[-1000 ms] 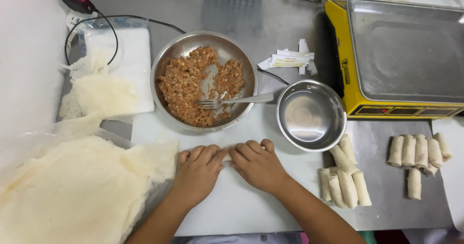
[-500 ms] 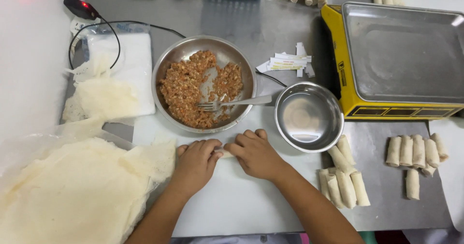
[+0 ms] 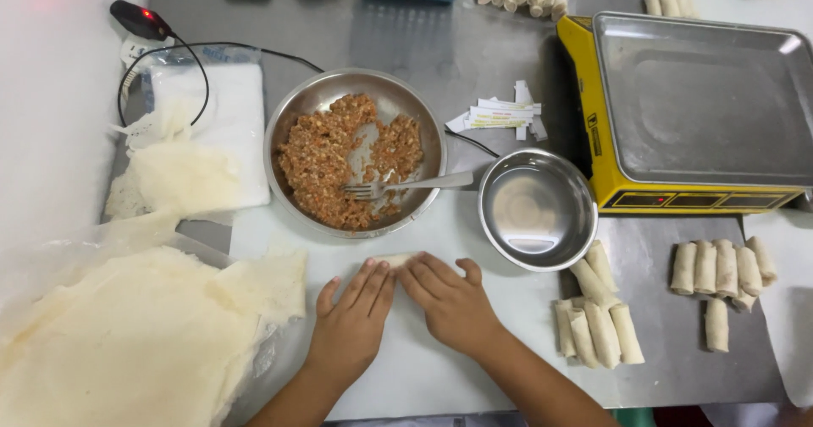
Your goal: Manually folding and rolling spring rolls by placing filling on wrappers and rolling them into cylinders.
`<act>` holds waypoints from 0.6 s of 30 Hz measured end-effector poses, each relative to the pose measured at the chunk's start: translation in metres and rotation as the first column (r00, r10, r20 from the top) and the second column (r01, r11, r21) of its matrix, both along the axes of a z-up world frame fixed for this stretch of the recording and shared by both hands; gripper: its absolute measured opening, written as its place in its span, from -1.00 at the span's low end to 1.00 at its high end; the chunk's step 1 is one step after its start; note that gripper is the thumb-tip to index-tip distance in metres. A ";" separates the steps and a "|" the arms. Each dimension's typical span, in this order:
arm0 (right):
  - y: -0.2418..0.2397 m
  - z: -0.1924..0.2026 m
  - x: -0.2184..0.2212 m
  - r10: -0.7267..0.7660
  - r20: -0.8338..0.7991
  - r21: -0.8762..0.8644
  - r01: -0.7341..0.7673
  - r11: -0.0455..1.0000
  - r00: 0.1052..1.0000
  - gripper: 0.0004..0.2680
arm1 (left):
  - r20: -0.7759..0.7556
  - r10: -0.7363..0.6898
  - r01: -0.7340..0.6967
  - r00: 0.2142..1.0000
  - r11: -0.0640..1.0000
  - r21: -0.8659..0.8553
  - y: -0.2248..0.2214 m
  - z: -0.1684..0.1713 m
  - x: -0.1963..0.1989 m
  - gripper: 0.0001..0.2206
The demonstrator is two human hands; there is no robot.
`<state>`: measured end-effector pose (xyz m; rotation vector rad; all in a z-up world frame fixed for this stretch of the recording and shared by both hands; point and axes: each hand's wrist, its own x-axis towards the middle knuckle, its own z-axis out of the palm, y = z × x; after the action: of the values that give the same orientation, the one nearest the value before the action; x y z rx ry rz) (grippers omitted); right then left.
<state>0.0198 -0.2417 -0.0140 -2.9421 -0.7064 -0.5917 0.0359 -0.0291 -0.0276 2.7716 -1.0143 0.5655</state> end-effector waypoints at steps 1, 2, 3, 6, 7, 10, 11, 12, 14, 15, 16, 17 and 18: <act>-0.001 -0.003 0.001 -0.001 0.000 -0.001 0.001 1.000 1.000 -0.63 | 0.000 -0.001 0.001 1.000 1.000 -0.001 -0.001 -0.004 0.001 -0.51; -0.002 -0.007 0.001 -0.041 -0.021 -0.031 0.040 0.999 0.999 -0.59 | -0.027 0.027 -0.026 0.999 1.000 0.017 -0.003 -0.007 0.002 -0.48; -0.001 -0.010 0.000 -0.079 -0.043 -0.060 0.076 0.995 0.996 -0.55 | -0.054 0.059 -0.057 0.997 0.998 0.037 -0.003 -0.010 0.002 -0.44; 0.002 -0.009 0.012 -0.120 -0.014 -0.080 0.118 0.990 0.993 -0.52 | -0.123 0.108 -0.102 0.987 0.994 0.049 -0.010 -0.027 0.014 -0.48; 0.003 -0.012 0.016 -0.122 -0.010 -0.081 0.120 0.989 0.993 -0.52 | -0.119 0.106 -0.101 0.987 0.994 0.048 -0.011 -0.025 0.021 -0.48; 0.007 -0.018 0.027 -0.161 -0.009 -0.088 0.159 0.983 0.987 -0.56 | -0.062 0.093 -0.092 0.994 0.996 0.024 -0.013 -0.019 0.037 -0.54; 0.007 -0.021 0.029 -0.171 -0.033 -0.083 0.168 0.982 0.985 -0.56 | -0.051 0.107 -0.107 0.993 0.994 0.021 -0.014 -0.018 0.039 -0.53; 0.008 -0.024 0.032 -0.181 -0.056 -0.078 0.176 0.981 0.982 -0.56 | -0.040 0.122 -0.121 0.992 0.992 0.019 -0.014 -0.018 0.041 -0.51; 0.009 -0.019 0.021 -0.182 -0.086 -0.090 0.175 0.981 0.979 -0.55 | -0.074 0.109 -0.107 0.991 0.994 0.031 -0.012 -0.018 0.032 -0.50; 0.008 -0.016 0.017 -0.186 -0.114 -0.104 0.175 0.979 0.976 -0.54 | -0.108 0.095 -0.091 0.990 0.995 0.040 -0.012 -0.018 0.029 -0.49; 0.009 -0.016 0.014 -0.187 -0.112 -0.104 0.176 0.979 0.976 -0.54 | -0.107 0.094 -0.090 0.990 0.995 0.038 -0.011 -0.019 0.026 -0.49; 0.009 -0.015 0.014 -0.185 -0.111 -0.107 0.173 0.979 0.976 -0.53 | -0.119 0.096 -0.091 0.988 0.995 0.042 -0.012 -0.021 0.026 -0.50; 0.009 -0.015 0.013 -0.183 -0.110 -0.109 0.171 0.979 0.977 -0.52 | -0.130 0.097 -0.092 0.987 0.995 0.045 -0.013 -0.023 0.024 -0.50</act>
<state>0.0324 -0.2330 -0.0289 -3.1236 -0.4784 -0.3968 0.0603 -0.0420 -0.0506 2.8596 -0.8787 0.3706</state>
